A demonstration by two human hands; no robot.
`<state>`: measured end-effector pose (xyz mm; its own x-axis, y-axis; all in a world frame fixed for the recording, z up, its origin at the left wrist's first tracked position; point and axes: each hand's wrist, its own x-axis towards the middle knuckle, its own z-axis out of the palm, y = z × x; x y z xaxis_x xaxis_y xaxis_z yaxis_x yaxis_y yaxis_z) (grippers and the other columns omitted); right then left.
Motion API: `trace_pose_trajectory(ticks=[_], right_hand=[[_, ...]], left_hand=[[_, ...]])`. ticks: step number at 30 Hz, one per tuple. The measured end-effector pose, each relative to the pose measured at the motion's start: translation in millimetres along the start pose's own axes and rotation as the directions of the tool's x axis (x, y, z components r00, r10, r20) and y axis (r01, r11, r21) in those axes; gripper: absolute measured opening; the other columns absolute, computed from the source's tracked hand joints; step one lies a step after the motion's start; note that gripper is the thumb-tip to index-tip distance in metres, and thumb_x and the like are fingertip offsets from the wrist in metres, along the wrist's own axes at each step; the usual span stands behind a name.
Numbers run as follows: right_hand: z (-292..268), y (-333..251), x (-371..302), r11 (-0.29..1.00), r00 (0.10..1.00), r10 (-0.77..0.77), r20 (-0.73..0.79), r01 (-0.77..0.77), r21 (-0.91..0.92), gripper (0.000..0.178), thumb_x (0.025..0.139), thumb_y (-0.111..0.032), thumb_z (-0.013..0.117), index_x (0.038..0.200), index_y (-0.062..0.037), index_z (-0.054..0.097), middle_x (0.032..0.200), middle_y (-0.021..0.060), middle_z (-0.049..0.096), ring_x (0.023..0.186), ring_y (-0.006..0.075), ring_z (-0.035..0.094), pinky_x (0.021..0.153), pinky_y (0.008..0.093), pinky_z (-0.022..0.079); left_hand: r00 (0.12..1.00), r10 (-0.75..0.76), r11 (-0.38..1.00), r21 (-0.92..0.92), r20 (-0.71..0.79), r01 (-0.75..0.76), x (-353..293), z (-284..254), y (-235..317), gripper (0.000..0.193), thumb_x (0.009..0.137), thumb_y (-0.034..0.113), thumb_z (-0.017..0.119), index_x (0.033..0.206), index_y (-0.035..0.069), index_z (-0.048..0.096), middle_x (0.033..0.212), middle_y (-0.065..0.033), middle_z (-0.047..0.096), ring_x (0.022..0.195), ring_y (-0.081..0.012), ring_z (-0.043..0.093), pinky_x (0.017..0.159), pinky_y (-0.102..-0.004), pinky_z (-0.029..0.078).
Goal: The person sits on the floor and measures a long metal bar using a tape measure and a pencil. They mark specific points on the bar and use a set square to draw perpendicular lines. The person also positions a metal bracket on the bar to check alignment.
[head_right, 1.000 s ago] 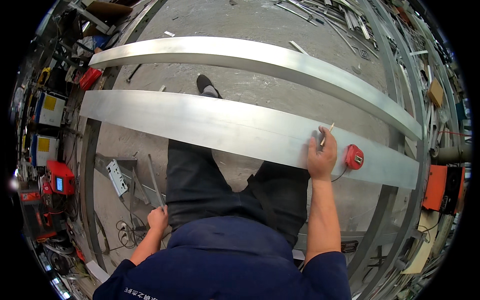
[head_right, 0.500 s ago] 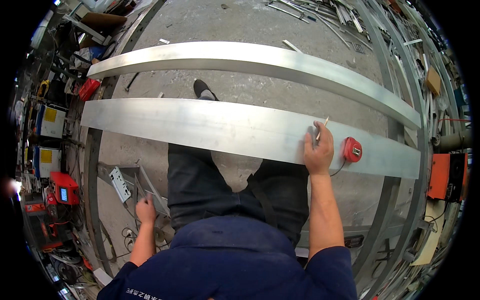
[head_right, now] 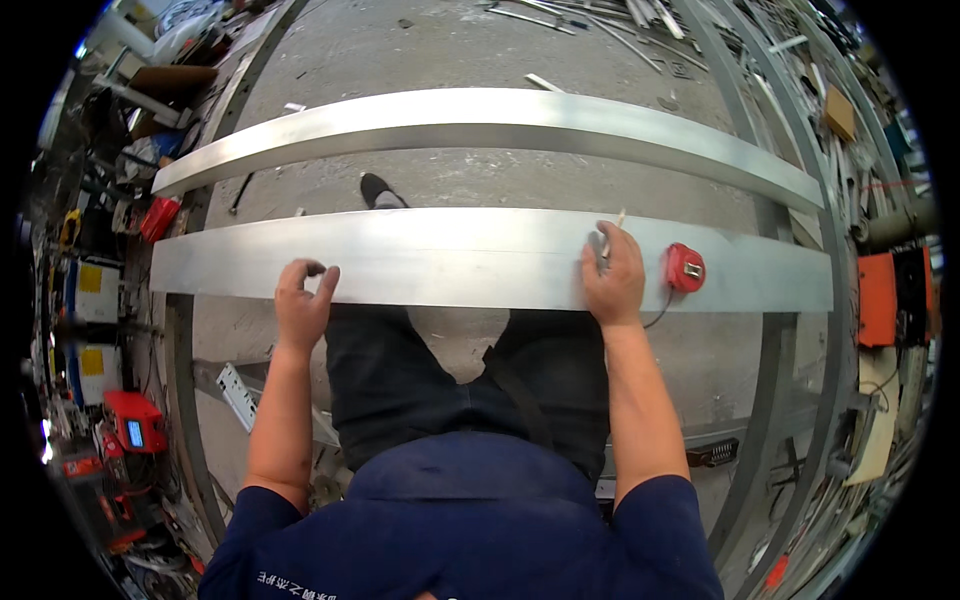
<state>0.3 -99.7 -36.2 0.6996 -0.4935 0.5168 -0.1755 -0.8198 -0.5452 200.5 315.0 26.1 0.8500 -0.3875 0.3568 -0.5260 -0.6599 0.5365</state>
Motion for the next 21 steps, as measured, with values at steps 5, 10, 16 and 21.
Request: trace_pose_trajectory(ticks=[5,10,16,21], right_hand=[[5,8,1,1.000,0.999,0.016,0.034,-0.016,0.007,0.041,0.089,-0.014,0.073,0.128,-0.0027,0.064,0.116,0.0195,0.071,0.114,0.0412,0.065,0.102,0.0494,0.051],[-2,0,6,0.999,1.000,0.020,-0.009,-0.019,0.040,0.045,0.087,-0.014,0.074,0.129,-0.0033,0.063,0.113,0.0190,0.071,0.113,0.0401,0.065,0.104,0.0500,0.049],[-4,5,7,0.997,0.999,0.000,-0.047,-0.003,-0.079,0.051,0.087,-0.018,0.076,0.134,-0.0044,0.060,0.097,0.0133,0.067,0.096,0.0343,0.065,0.108,0.0511,0.047],[-12,1,5,0.995,0.995,-0.071,0.066,0.075,-0.063,0.048,0.087,-0.015,0.075,0.132,-0.0050,0.062,0.098,0.0111,0.071,0.094,0.0307,0.067,0.108,0.0511,0.047]], left_hand=[[0.996,0.037,0.997,0.061,0.084,-0.042,66,34,-26,0.036,0.095,0.035,0.078,0.106,0.000,0.072,0.111,-0.0176,0.072,0.108,-0.0380,0.065,0.097,-0.0443,0.051],[0.993,-0.033,0.976,0.220,0.110,0.008,88,70,-71,0.062,0.101,0.048,0.068,0.144,0.004,0.058,0.121,-0.0168,0.072,0.121,-0.0369,0.063,0.117,-0.0472,0.039],[0.966,-0.145,0.948,0.309,0.215,0.073,89,81,-59,0.072,0.102,0.051,0.063,0.155,0.005,0.048,0.114,-0.0136,0.073,0.116,-0.0337,0.064,0.123,-0.0483,0.031],[0.980,-0.129,0.952,0.297,0.151,0.079,85,83,-61,0.064,0.102,0.051,0.064,0.145,0.004,0.057,0.110,-0.0154,0.073,0.111,-0.0362,0.064,0.114,-0.0480,0.040]])
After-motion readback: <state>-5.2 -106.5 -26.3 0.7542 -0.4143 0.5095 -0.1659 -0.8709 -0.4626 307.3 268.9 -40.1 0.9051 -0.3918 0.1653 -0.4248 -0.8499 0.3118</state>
